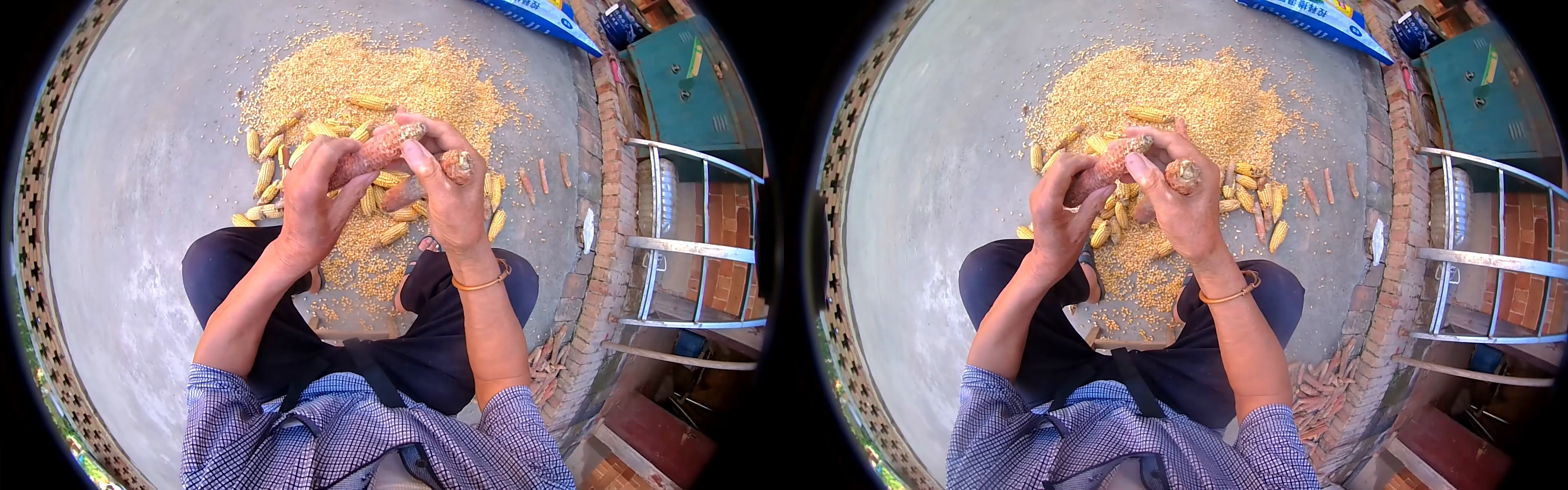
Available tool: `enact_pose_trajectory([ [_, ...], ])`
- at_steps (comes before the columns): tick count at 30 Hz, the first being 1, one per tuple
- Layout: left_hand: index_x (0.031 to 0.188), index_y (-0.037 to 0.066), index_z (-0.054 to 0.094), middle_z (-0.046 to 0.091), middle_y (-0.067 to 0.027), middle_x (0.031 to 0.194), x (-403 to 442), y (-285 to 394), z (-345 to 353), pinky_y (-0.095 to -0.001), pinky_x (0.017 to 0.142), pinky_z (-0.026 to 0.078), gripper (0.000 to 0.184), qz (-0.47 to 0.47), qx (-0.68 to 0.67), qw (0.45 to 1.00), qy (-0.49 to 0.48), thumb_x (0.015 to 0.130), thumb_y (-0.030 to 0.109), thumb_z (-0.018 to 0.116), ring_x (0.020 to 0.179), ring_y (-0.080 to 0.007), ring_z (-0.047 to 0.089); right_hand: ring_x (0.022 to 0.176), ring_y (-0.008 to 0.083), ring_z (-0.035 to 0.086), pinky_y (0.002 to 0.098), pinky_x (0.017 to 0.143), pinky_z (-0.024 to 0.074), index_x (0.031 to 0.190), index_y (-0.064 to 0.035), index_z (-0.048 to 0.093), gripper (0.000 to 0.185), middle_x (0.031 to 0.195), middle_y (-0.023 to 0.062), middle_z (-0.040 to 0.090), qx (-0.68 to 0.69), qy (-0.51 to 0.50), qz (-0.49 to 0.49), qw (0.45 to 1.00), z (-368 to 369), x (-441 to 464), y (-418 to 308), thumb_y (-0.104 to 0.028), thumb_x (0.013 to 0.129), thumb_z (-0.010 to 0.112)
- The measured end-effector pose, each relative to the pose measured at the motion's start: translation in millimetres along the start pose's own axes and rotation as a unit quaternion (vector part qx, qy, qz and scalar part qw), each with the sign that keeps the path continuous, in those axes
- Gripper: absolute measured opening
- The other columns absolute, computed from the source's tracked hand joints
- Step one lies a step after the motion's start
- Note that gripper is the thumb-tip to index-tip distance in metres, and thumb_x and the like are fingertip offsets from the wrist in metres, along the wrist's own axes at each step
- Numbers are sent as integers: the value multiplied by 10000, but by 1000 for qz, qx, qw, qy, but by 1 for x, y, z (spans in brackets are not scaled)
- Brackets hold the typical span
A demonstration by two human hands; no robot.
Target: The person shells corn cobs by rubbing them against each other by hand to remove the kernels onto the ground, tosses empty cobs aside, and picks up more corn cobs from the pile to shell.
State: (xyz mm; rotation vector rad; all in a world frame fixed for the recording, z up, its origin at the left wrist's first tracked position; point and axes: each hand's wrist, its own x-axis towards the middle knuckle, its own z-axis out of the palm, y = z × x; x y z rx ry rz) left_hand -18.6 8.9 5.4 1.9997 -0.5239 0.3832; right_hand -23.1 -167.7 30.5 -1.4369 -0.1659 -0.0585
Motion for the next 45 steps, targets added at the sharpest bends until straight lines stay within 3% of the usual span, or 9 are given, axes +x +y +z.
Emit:
enact_pose_trajectory([
  [3,1073,4,569,585,-129,897,0,1,-1,-346,668,483,371,4,6,1000,-1,760,15,768,775,-266,604,1005,233,672,333,818,597,1275,70,536,358,1120,207,664,10,-22,0,1000,-2,1,1,-63,944,549],
  [9,1078,3,557,583,-133,889,0,5,-1,-348,667,484,366,-9,0,1000,-7,772,6,757,768,-261,604,1014,136,677,452,1210,14,1209,12,618,314,1098,63,723,47,0,27,999,6,-3,-3,-32,900,591],
  [14,1073,-12,553,602,-95,863,-4,0,4,-307,651,483,261,-136,-153,978,-36,867,44,702,742,-170,605,1037,194,662,249,618,602,1299,56,529,377,1173,167,657,-20,-26,4,999,1,2,-3,-46,936,535],
  [27,1154,-27,568,627,-69,826,-2,-5,2,-268,595,527,329,-307,-344,850,-254,1061,253,422,684,-132,634,734,57,562,222,662,466,1032,8,668,211,859,13,661,-121,127,-61,983,-63,12,-16,-122,877,726],
  [32,1166,-58,556,627,-124,814,-7,-2,-1,-333,645,516,237,-176,-63,903,-386,945,-8,485,708,-218,629,720,84,588,264,649,473,975,-11,649,164,799,38,665,-428,224,9,875,-182,-24,-15,-119,872,716],
  [36,1125,-75,537,617,-226,903,-16,-17,1,-450,761,493,361,-32,154,891,-426,767,-109,511,879,-421,609,854,430,635,465,706,497,912,-61,590,217,874,191,668,-609,46,252,751,-283,-168,48,-219,824,710],
  [41,1230,-59,505,566,-234,1094,-14,-1,-1,-450,862,477,468,-19,165,879,-446,766,-111,520,1054,-408,571,1083,359,638,469,898,506,1107,-108,656,318,1160,197,662,-636,9,647,422,-387,-493,83,-286,858,567],
  [43,1267,-48,493,545,-228,1170,-15,-1,6,-444,899,470,489,30,189,904,-382,781,-96,527,1088,-402,557,979,367,680,439,838,541,1148,-14,657,387,1113,217,683,-547,-423,654,307,-374,-544,50,-275,865,610],
  [45,1299,-35,482,522,-217,1236,-15,-5,13,-439,936,461,499,90,261,914,-296,805,-80,534,1116,-396,543,955,357,687,433,818,545,1127,3,665,389,1092,216,689,-482,-202,743,418,-370,-572,70,-268,848,636],
])
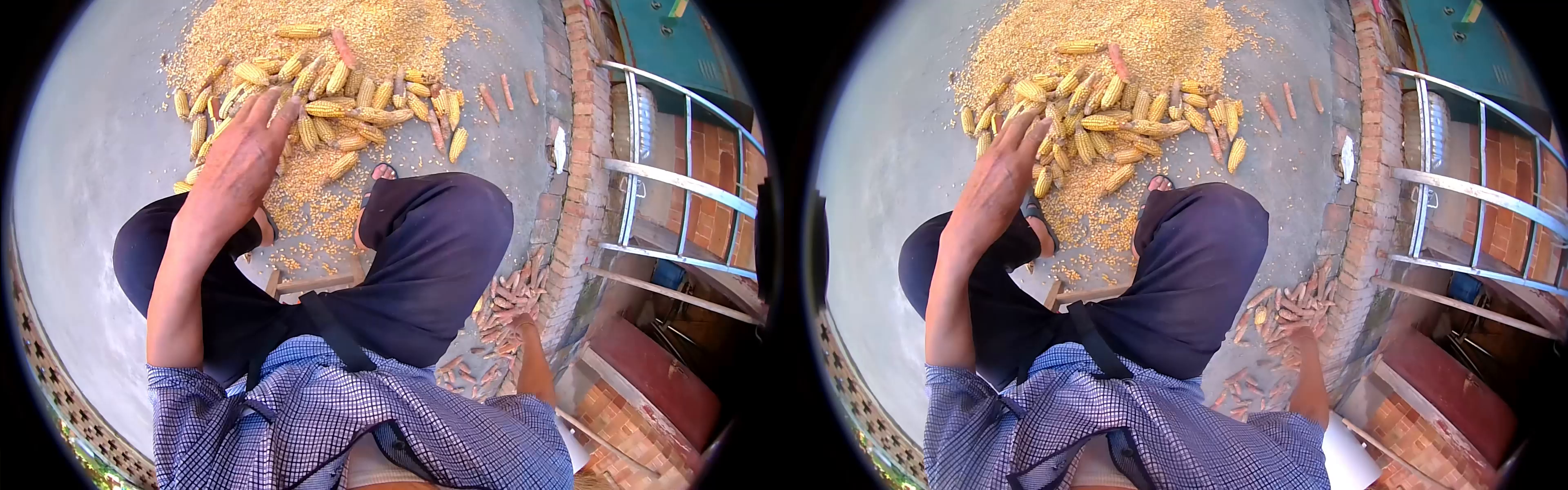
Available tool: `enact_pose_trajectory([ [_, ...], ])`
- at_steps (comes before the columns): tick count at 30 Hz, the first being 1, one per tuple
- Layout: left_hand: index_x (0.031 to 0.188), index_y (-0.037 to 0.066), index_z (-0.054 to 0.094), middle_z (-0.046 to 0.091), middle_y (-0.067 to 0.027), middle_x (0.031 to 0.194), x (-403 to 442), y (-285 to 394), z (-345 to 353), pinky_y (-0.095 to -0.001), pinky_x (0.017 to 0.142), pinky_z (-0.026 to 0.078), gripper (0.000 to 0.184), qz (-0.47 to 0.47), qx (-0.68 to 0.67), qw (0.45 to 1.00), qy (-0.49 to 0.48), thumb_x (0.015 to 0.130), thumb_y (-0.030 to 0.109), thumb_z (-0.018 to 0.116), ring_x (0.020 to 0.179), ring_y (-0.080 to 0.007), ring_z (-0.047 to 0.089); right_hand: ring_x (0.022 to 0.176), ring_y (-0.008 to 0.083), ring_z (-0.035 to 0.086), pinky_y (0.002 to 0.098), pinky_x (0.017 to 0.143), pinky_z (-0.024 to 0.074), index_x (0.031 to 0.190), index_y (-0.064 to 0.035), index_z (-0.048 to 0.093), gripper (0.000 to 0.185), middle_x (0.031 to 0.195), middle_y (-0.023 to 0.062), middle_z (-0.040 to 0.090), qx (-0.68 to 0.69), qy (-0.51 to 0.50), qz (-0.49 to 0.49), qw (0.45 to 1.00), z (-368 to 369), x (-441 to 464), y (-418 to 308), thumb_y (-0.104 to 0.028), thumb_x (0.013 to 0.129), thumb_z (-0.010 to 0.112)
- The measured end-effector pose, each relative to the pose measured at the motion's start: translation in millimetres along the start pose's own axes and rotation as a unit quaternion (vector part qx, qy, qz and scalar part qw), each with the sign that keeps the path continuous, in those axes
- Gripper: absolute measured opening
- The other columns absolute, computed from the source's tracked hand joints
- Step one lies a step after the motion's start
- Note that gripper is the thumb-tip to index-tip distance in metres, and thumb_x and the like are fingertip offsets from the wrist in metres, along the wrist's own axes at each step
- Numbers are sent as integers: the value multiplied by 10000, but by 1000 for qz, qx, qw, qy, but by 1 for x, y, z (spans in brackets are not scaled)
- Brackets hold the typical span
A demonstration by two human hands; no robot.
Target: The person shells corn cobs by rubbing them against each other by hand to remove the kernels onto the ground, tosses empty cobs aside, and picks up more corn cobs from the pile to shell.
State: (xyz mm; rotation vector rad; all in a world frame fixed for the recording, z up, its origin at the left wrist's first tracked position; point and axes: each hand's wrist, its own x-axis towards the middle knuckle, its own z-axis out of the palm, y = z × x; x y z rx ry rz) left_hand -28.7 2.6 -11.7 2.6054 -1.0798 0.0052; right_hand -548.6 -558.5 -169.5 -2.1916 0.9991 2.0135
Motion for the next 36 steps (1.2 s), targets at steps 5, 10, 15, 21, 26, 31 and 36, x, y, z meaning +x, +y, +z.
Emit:
enact_pose_trajectory([
  [5,1277,-28,498,558,-205,1194,4,7,-2,-439,928,461,419,-55,-15,991,-122,868,6,581,1104,-383,554,976,366,658,420,851,525,1019,6,694,382,1060,193,682,157,138,-21,978,27,11,-92,-311,863,550],
  [10,1244,-7,520,596,-187,1065,-2,2,4,-449,886,464,414,-79,-24,977,-195,843,25,619,1031,-377,575,995,390,653,445,848,524,1033,-41,698,371,1054,223,678,386,219,-102,890,-36,57,-211,-344,833,621],
  [15,1226,11,517,585,-172,1037,0,4,10,-448,864,467,391,-83,28,967,-238,848,29,617,1024,-360,582,990,386,656,452,839,521,1046,-55,692,349,1026,215,686,432,275,-160,844,-142,82,-263,-309,806,686],
  [21,1226,19,517,573,-157,1005,9,12,14,-442,849,469,429,-80,13,962,-260,816,22,645,1008,-351,581,968,372,662,450,828,522,1061,-74,680,356,992,198,697,374,427,-133,812,-226,107,-296,-237,757,768],
  [26,1238,17,518,575,-155,1012,12,13,21,-430,853,468,458,-79,9,961,-266,802,26,658,1012,-345,578,947,351,668,432,820,529,1090,-87,671,399,995,183,700,380,462,-146,788,-250,114,-313,-206,730,794],
  [31,1264,2,516,580,-155,1032,11,14,26,-420,878,464,497,-80,11,958,-274,791,37,667,1021,-337,578,939,342,674,423,820,531,1152,-77,656,465,994,178,703,375,434,-177,800,-259,134,-325,-189,723,799],
  [36,1302,2,503,586,-161,1088,16,18,28,-410,921,456,550,-92,17,949,-301,782,39,677,1065,-333,568,938,336,677,416,832,533,1245,-72,624,578,993,172,706,401,381,-219,804,-271,164,-333,-172,704,802],
])
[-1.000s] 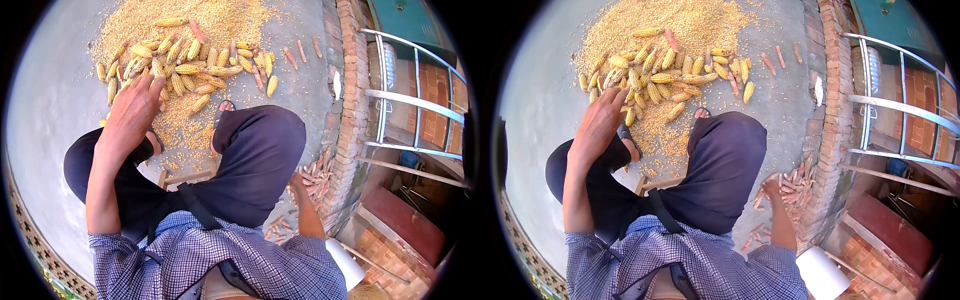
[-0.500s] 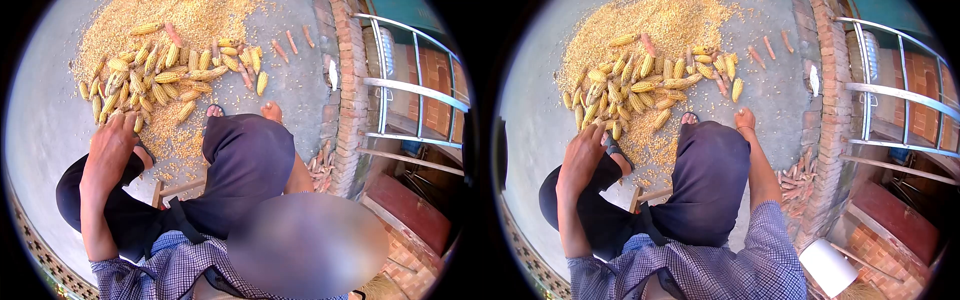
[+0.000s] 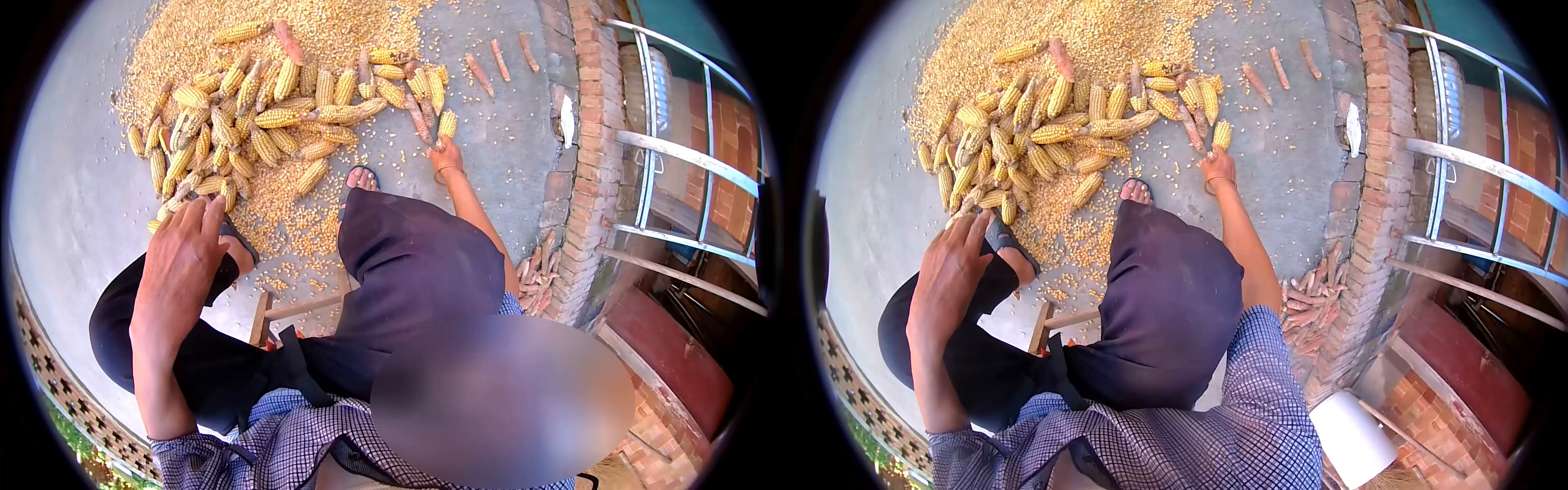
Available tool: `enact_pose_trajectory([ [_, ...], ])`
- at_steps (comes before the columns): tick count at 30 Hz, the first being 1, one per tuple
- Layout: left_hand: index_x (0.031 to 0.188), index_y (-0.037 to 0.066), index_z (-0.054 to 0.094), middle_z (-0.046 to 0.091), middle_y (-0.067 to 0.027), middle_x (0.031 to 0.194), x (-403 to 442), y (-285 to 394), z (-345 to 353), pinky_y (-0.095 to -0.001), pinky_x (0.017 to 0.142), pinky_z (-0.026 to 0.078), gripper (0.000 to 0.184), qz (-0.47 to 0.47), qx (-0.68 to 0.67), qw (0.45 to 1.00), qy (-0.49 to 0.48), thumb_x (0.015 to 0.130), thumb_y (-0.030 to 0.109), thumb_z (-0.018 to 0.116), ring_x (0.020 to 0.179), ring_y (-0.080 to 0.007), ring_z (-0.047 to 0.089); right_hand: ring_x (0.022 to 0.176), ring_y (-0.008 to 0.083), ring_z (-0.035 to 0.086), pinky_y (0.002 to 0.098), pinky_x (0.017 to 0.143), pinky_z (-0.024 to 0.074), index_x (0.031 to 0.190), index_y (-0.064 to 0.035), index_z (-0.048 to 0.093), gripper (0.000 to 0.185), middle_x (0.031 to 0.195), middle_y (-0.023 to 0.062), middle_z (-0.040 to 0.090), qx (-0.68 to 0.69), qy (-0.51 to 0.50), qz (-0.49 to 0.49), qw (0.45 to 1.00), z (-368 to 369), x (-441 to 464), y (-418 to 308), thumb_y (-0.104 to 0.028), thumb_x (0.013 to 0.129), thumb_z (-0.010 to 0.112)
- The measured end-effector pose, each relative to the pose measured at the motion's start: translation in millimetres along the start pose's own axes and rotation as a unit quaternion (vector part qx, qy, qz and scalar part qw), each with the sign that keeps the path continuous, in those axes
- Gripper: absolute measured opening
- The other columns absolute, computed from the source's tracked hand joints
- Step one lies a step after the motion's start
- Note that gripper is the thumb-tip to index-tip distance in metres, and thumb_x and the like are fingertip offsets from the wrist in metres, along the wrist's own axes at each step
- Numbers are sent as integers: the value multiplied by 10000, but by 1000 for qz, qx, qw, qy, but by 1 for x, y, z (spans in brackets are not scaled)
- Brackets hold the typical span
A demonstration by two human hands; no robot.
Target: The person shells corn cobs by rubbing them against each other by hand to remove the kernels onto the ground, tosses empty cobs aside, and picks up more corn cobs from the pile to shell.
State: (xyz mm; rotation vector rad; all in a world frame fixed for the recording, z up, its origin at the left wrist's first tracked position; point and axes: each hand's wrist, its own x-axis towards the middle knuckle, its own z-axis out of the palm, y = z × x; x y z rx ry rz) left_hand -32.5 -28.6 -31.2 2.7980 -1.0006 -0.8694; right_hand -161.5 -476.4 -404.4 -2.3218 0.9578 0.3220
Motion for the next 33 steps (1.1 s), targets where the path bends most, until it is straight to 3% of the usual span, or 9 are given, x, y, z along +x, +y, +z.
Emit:
enact_pose_trajectory([
  [4,1339,7,483,578,-163,1148,2,4,-1,-409,951,449,587,3,10,1000,-1,786,36,676,1100,-330,559,932,337,679,417,826,536,1251,-106,640,566,980,169,710,35,-2,-5,999,8,13,0,-164,707,784],
  [13,1373,0,452,562,-170,1189,2,5,-1,-409,968,444,612,12,25,1000,-5,802,35,671,1121,-332,553,872,298,694,382,771,543,990,-131,722,236,933,132,723,23,141,58,988,4,-8,-24,-123,755,727],
  [16,1350,-1,462,566,-167,1183,1,5,-2,-409,961,446,586,16,25,1000,5,803,32,669,1115,-333,556,821,208,686,338,706,535,1003,-99,691,225,934,95,716,248,135,23,959,9,-24,-18,-49,783,700],
  [19,1318,-2,476,576,-162,1161,2,5,-5,-410,942,456,550,20,17,1000,-12,807,49,673,1095,-338,566,832,144,655,301,710,520,1086,-63,644,285,955,69,687,416,-29,62,907,-34,-68,-55,-1,812,688],
  [23,1309,0,480,591,-164,1117,3,7,-10,-415,887,481,532,38,4,999,-1,824,90,680,1050,-343,589,871,156,657,290,776,522,1145,-21,593,312,976,82,668,486,-148,-81,858,-101,-122,-136,13,844,668],
  [27,1393,27,432,596,-190,1164,5,8,-9,-416,858,505,569,28,-149,987,43,876,103,659,1047,-347,605,907,182,661,299,818,530,1148,9,582,298,1012,99,647,517,-267,-199,788,-148,-140,-209,11,861,660],
  [29,1462,35,352,587,-182,1226,10,8,0,-388,867,519,597,40,-316,945,70,940,138,621,1084,-298,613,930,194,661,320,831,535,1142,21,584,289,1026,109,642,502,-330,-222,768,-163,-143,-241,3,865,664],
  [31,1511,25,245,560,-177,1278,18,13,10,-369,880,528,659,25,-633,771,64,982,208,593,1122,-259,599,957,208,659,348,845,539,1133,27,590,279,1031,117,639,477,-400,-222,750,-174,-149,-271,-8,868,673],
  [33,1527,2,154,512,-196,1338,24,13,4,-377,908,540,777,20,-761,648,19,964,253,626,1175,-261,578,917,155,629,314,789,512,1100,7,638,275,1042,83,652,424,-435,-313,730,-173,-156,-299,-25,839,719],
])
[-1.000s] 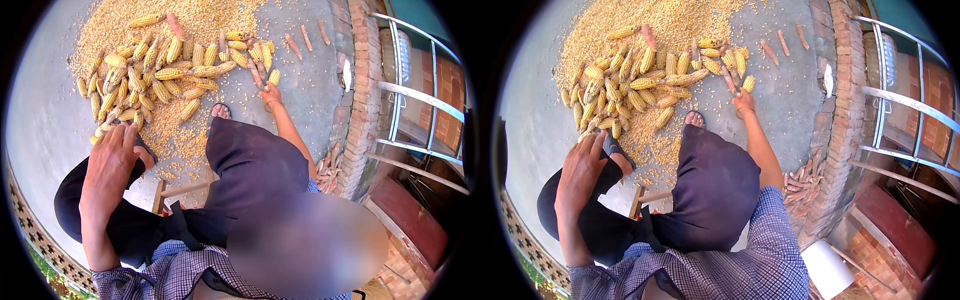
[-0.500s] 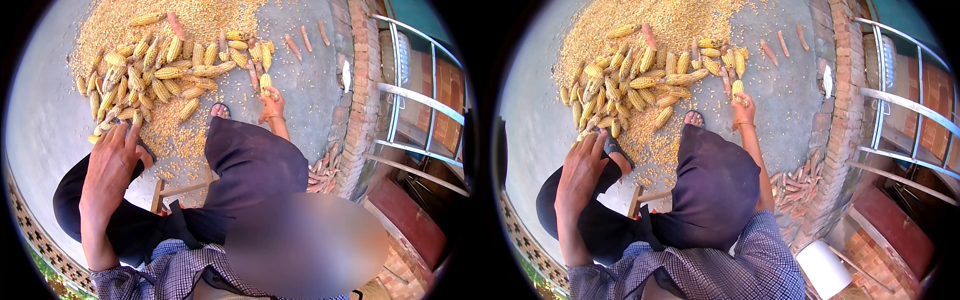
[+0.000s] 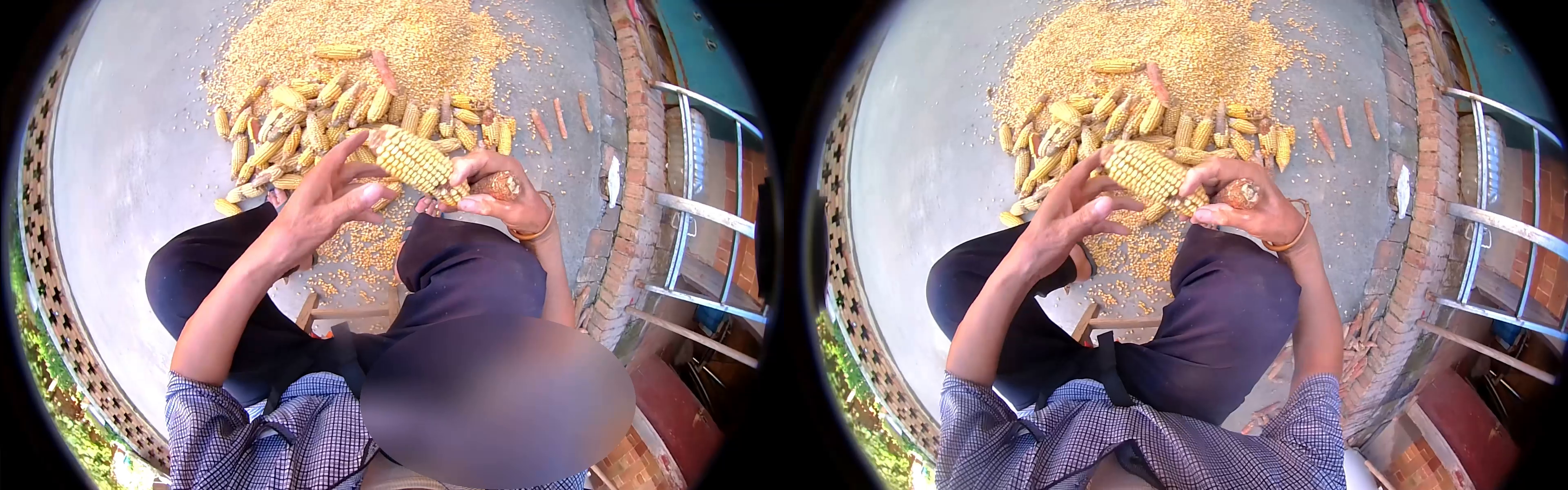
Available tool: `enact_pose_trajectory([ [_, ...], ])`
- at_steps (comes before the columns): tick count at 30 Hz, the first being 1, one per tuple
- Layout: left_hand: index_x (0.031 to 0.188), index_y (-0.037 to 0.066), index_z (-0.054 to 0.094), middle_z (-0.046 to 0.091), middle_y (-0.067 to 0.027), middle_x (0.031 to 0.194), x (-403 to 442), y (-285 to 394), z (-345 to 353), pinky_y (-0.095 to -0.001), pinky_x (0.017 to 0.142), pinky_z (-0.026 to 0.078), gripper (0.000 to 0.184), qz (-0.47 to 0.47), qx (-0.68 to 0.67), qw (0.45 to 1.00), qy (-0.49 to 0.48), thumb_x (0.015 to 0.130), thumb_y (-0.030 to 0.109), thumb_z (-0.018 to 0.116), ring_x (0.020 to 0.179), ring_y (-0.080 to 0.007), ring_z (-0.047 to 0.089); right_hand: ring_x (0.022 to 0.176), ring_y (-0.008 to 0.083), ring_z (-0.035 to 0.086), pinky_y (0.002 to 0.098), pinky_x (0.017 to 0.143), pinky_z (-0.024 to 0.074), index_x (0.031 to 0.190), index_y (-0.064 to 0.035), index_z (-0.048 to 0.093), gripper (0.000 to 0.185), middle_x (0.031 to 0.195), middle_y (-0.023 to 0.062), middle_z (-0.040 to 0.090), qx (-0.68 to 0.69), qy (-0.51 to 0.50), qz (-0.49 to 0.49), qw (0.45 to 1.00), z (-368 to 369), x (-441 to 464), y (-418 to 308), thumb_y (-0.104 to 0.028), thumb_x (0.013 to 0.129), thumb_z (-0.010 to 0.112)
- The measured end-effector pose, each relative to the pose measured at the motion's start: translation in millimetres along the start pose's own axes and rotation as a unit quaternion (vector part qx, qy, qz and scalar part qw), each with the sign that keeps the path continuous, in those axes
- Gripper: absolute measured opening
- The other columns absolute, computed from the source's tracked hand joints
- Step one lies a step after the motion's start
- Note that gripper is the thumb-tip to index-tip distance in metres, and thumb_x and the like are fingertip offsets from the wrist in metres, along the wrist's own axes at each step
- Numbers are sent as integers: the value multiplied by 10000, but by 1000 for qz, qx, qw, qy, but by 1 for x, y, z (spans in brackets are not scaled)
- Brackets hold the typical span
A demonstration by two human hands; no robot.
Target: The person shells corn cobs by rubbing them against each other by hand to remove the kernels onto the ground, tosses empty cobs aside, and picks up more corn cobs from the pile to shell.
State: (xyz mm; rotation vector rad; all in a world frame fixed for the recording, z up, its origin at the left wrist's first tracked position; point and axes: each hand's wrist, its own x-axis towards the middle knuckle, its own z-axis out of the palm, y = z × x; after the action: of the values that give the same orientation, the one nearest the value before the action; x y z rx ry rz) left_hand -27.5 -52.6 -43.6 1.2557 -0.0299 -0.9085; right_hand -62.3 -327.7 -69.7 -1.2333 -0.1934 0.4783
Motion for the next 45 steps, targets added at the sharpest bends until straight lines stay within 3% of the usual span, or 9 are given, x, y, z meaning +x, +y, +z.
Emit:
enact_pose_trajectory([
  [6,1340,-13,439,635,-140,1131,2,-3,-2,-420,906,569,485,25,-142,990,2,961,227,623,1071,-236,649,874,97,571,268,736,468,1174,-14,660,378,1039,57,670,-65,-147,69,985,8,18,-13,-113,822,755],
  [10,1266,-16,492,655,-125,1073,0,1,-6,-408,895,577,391,21,-167,985,25,976,223,600,1008,-222,677,822,137,633,305,709,533,1161,-40,670,341,1013,104,684,54,120,102,986,-48,-1,46,-162,849,730],
  [14,1242,-46,485,649,-133,1067,-3,5,-3,-400,834,604,374,16,-179,981,78,989,213,577,986,-220,683,845,326,703,422,752,555,1076,-58,687,335,920,148,727,-365,500,250,744,-192,-77,255,-238,801,749],
  [17,1240,-49,485,661,-135,1038,-7,1,-4,-352,796,615,367,10,-152,982,113,1015,239,525,942,-211,701,817,276,698,383,726,547,989,-42,692,321,900,139,719,-499,478,324,646,-167,-92,253,-267,781,788],
  [27,1244,-60,538,640,-96,1105,-6,1,-11,-312,869,540,412,-20,-157,970,186,1021,285,520,990,-137,645,1029,374,643,472,829,515,1027,-74,666,434,1075,184,683,-447,486,419,623,-159,-39,273,-445,811,727],
  [30,1259,-63,530,630,-106,1128,-5,3,-7,-307,892,520,429,-24,-166,963,211,1023,295,513,1011,-140,630,931,371,676,482,773,537,1100,-76,652,370,1004,184,696,-449,509,426,598,-159,-28,271,-352,859,698],
  [36,1320,-50,486,617,-100,1051,-5,3,-4,-286,864,508,493,-16,-124,972,197,1014,336,513,947,-134,613,970,420,646,500,814,517,1071,-93,690,559,1011,200,695,-417,522,430,607,-153,-29,280,-603,888,551],
  [39,1327,-50,478,619,-107,1029,-6,6,-2,-286,858,507,508,-21,-105,977,184,1009,343,522,939,-135,613,950,433,645,508,795,517,952,-67,716,541,943,213,699,-422,486,419,640,-150,-33,291,-578,893,550],
  [45,1325,-44,482,627,-102,1016,-4,7,0,-295,872,500,508,-21,-99,974,203,995,335,555,931,-137,616,579,234,672,363,565,514,763,-26,680,351,688,127,692,-363,490,340,716,-150,-53,297,-368,841,674],
])
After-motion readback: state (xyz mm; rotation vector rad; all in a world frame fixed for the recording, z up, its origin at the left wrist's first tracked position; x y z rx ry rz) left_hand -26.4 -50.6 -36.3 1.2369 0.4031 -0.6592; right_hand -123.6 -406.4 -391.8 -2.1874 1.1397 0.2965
